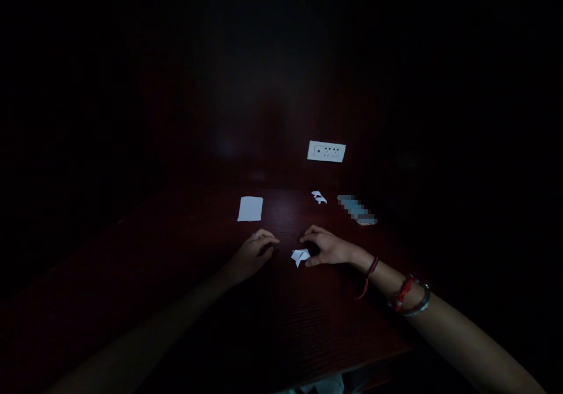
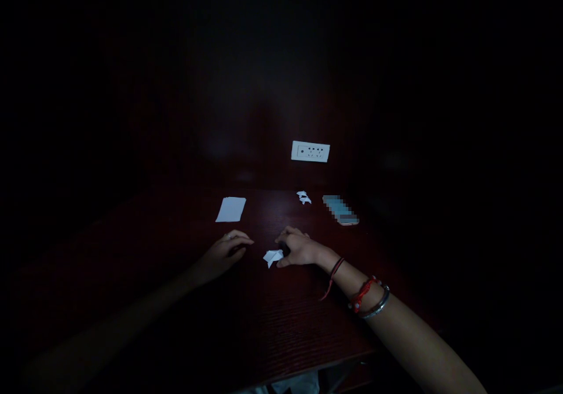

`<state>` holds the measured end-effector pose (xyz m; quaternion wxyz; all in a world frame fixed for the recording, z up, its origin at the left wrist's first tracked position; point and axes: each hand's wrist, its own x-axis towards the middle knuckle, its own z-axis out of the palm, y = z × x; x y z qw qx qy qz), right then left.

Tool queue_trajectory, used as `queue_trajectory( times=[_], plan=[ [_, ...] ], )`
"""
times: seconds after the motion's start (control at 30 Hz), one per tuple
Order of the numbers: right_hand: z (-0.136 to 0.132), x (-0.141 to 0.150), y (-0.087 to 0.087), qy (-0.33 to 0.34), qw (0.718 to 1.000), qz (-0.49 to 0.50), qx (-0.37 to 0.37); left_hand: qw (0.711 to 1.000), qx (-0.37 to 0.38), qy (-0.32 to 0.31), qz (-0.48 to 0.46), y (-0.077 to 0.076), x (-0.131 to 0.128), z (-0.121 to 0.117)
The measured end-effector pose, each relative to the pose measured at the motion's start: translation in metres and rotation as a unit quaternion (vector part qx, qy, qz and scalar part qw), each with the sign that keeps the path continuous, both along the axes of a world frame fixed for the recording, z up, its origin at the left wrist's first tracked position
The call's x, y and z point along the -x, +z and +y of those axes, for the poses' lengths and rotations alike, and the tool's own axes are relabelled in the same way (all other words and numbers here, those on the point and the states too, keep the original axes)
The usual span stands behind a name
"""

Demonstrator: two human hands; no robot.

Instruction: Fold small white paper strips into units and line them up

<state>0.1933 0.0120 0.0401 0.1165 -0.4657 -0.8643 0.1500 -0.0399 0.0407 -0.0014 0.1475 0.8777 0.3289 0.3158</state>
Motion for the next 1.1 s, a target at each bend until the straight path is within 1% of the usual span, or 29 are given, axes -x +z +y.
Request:
queue_trajectory(
  times=[0.1, 0.23, 0.4, 0.47, 0.53, 0.67, 0.7, 0.73, 0.83, 0.9, 1.0, 1.1],
  plan=[
    [-0.001, 0.001, -0.003, -0.003, 1.0, 0.01, -0.013, 1.0, 0.0, 0.006, 0.005, 0.003, 0.0, -0.003],
    [-0.001, -0.001, 0.002, -0.001, 0.999, 0.035, -0.031, 1.0, -0.006, 0.01, 0.007, 0.003, -0.001, -0.003],
    [-0.002, -0.002, -0.001, 0.007, 1.0, 0.015, -0.007, 1.0, -0.012, 0.007, 0.01, 0.003, -0.001, -0.002],
    [-0.004, -0.001, -0.001, 0.011, 1.0, 0.014, -0.011, 1.0, -0.014, 0.007, 0.012, 0.004, -0.001, -0.003],
    [-0.005, 0.0, 0.002, 0.01, 0.999, 0.032, -0.029, 1.0, -0.016, 0.008, 0.013, 0.005, -0.001, -0.003],
    [-0.005, -0.006, 0.018, -0.007, 0.992, 0.093, -0.089, 1.0, -0.018, 0.003, 0.017, 0.004, 0.001, -0.003],
    [-0.004, -0.009, 0.02, -0.013, 0.992, 0.092, -0.089, 1.0, -0.019, 0.003, 0.018, 0.003, 0.001, -0.003],
    [-0.003, -0.013, 0.021, -0.013, 0.994, 0.082, -0.074, 1.0, -0.019, 0.003, 0.019, 0.003, 0.001, -0.003],
    [0.0, -0.021, 0.015, 0.007, 0.999, 0.039, 0.01, 0.999, -0.024, 0.006, 0.021, 0.002, 0.002, -0.002],
    [0.001, -0.023, 0.006, 0.006, 0.999, 0.023, 0.039, 0.999, -0.028, 0.005, 0.023, 0.001, 0.002, -0.002],
    [0.005, -0.02, -0.006, -0.007, 0.999, 0.025, 0.021, 0.999, -0.038, 0.0, 0.026, -0.001, 0.001, -0.003],
    [0.007, -0.017, -0.009, -0.011, 0.999, 0.043, -0.021, 0.998, -0.047, -0.009, 0.03, -0.001, 0.0, -0.009]
  ],
)
